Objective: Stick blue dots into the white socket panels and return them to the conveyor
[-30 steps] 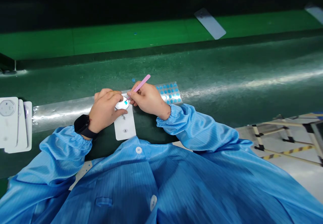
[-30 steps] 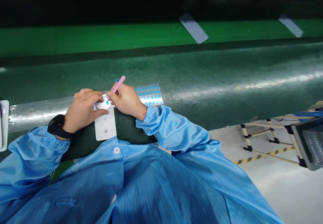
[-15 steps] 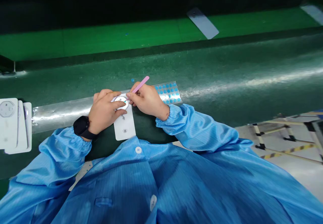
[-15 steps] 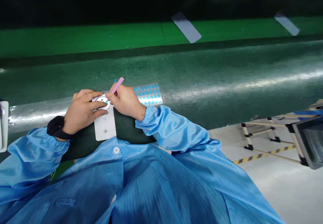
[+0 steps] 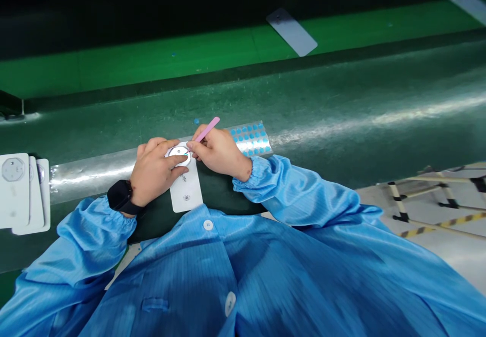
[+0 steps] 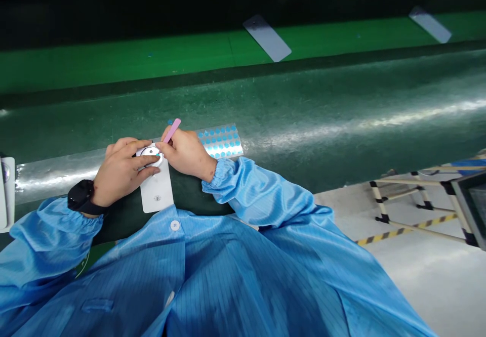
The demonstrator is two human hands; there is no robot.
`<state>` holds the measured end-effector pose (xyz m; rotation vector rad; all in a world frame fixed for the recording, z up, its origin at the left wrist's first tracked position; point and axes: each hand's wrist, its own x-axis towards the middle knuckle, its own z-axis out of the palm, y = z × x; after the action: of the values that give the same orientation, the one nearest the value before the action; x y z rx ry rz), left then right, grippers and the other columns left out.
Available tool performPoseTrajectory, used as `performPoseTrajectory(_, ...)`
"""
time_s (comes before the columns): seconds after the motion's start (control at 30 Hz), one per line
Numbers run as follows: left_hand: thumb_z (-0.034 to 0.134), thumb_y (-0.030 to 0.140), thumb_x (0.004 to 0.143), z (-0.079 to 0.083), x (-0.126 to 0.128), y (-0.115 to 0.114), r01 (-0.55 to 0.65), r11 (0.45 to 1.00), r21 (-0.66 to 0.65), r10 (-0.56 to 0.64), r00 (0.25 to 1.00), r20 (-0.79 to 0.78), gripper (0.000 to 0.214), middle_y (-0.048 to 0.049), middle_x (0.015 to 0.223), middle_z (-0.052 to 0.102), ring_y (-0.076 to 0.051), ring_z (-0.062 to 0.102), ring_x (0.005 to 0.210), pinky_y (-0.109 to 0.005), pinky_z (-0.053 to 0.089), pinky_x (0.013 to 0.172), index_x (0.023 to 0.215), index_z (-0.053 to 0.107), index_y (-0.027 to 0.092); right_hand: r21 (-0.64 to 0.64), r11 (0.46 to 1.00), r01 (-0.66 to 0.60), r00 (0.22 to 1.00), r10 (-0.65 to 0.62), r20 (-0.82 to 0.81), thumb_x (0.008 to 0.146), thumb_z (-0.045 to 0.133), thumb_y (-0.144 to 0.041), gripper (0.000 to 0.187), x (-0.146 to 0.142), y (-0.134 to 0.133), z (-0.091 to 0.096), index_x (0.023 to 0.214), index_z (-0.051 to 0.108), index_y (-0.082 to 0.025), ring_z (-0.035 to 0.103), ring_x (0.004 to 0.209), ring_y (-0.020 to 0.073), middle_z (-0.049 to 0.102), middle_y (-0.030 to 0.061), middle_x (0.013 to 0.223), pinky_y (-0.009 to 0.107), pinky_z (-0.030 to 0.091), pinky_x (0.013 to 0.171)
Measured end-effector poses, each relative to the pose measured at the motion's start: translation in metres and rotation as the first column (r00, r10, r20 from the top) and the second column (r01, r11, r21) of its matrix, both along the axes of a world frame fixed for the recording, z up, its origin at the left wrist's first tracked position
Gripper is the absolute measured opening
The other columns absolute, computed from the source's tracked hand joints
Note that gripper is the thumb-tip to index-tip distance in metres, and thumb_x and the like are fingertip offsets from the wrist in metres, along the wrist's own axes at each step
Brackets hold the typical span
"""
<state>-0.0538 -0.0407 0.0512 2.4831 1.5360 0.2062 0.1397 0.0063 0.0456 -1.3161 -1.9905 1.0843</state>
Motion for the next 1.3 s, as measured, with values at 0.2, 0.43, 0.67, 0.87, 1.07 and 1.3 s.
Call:
performPoseTrajectory(0.2, 0.067, 0.038, 0.090, 0.000, 0.000, 0.000, 0.003, 1.000, -0.010, -0.003, 1.000, 0.010, 0.022, -0.0089, 0.132, 0.067, -0.035, 0.053, 0.122, -0.052, 0.044, 0.090, 0.106, 0.080, 0.031, -0.010, 1.000, 0.004, 0.998, -0.005, -0.061, 0.090, 0.062, -0.026, 0.012, 0.004, -0.003, -0.003, 0.083, 0.055, -0.020, 0.063, 0.063, 0.0168, 0.064, -0.0006, 0.066, 0.028, 0.044, 0.063)
performPoseTrajectory(0.43, 0.068, 0.037, 0.090, -0.001, 0.001, 0.000, -0.002, 1.000, -0.021, 0.003, 1.000, 0.031, 0.020, -0.0079, 0.132, 0.067, -0.034, 0.052, 0.123, -0.051, 0.043, 0.091, 0.105, 0.080, 0.031, 0.065, 0.997, -0.044, 0.998, 0.048, -0.051, 0.092, 0.062, -0.027, 0.013, 0.006, -0.005, -0.006, 0.081, 0.058, -0.019, 0.063, 0.069, 0.0158, 0.065, 0.0000, 0.071, 0.027, 0.043, 0.067)
performPoseTrajectory(0.67, 0.069, 0.037, 0.089, -0.001, 0.002, -0.001, -0.005, 1.000, -0.013, 0.005, 0.999, 0.035, 0.019, -0.0085, 0.129, 0.068, -0.034, 0.052, 0.122, -0.049, 0.043, 0.090, 0.102, 0.081, 0.030, 0.169, 0.980, -0.102, 0.995, 0.101, 0.017, 0.094, 0.059, -0.030, 0.017, 0.007, -0.005, -0.008, 0.082, 0.060, -0.019, 0.057, 0.065, 0.0144, 0.062, -0.0002, 0.071, 0.027, 0.040, 0.066)
performPoseTrajectory(0.87, 0.068, 0.037, 0.090, -0.002, 0.002, -0.001, -0.013, 1.000, -0.005, 0.013, 0.999, 0.039, 0.019, -0.0085, 0.130, 0.068, -0.034, 0.052, 0.122, -0.049, 0.043, 0.090, 0.102, 0.080, 0.031, 0.228, 0.965, -0.129, 0.992, 0.129, 0.014, 0.095, 0.055, -0.030, 0.018, 0.008, -0.007, -0.009, 0.082, 0.059, -0.018, 0.056, 0.065, 0.0145, 0.063, 0.0014, 0.074, 0.027, 0.041, 0.064)
performPoseTrajectory(1.07, 0.067, 0.037, 0.090, -0.001, 0.003, -0.001, -0.016, 1.000, -0.011, 0.017, 0.999, 0.029, 0.018, -0.0082, 0.129, 0.068, -0.033, 0.052, 0.122, -0.049, 0.044, 0.090, 0.100, 0.081, 0.031, 0.228, 0.964, -0.135, 0.990, 0.138, 0.002, 0.096, 0.054, -0.031, 0.020, 0.007, -0.011, -0.010, 0.081, 0.059, -0.020, 0.058, 0.068, 0.0148, 0.064, 0.0014, 0.076, 0.027, 0.043, 0.067)
performPoseTrajectory(1.3, 0.068, 0.036, 0.089, -0.001, 0.004, -0.001, -0.034, 0.999, -0.035, 0.036, 0.998, 0.044, 0.018, -0.0085, 0.128, 0.068, -0.034, 0.051, 0.123, -0.049, 0.043, 0.090, 0.100, 0.081, 0.031, 0.237, 0.961, -0.144, 0.990, 0.140, 0.037, 0.096, 0.054, -0.029, 0.019, 0.008, -0.012, -0.009, 0.080, 0.059, -0.020, 0.060, 0.070, 0.0157, 0.065, 0.0022, 0.077, 0.028, 0.044, 0.068)
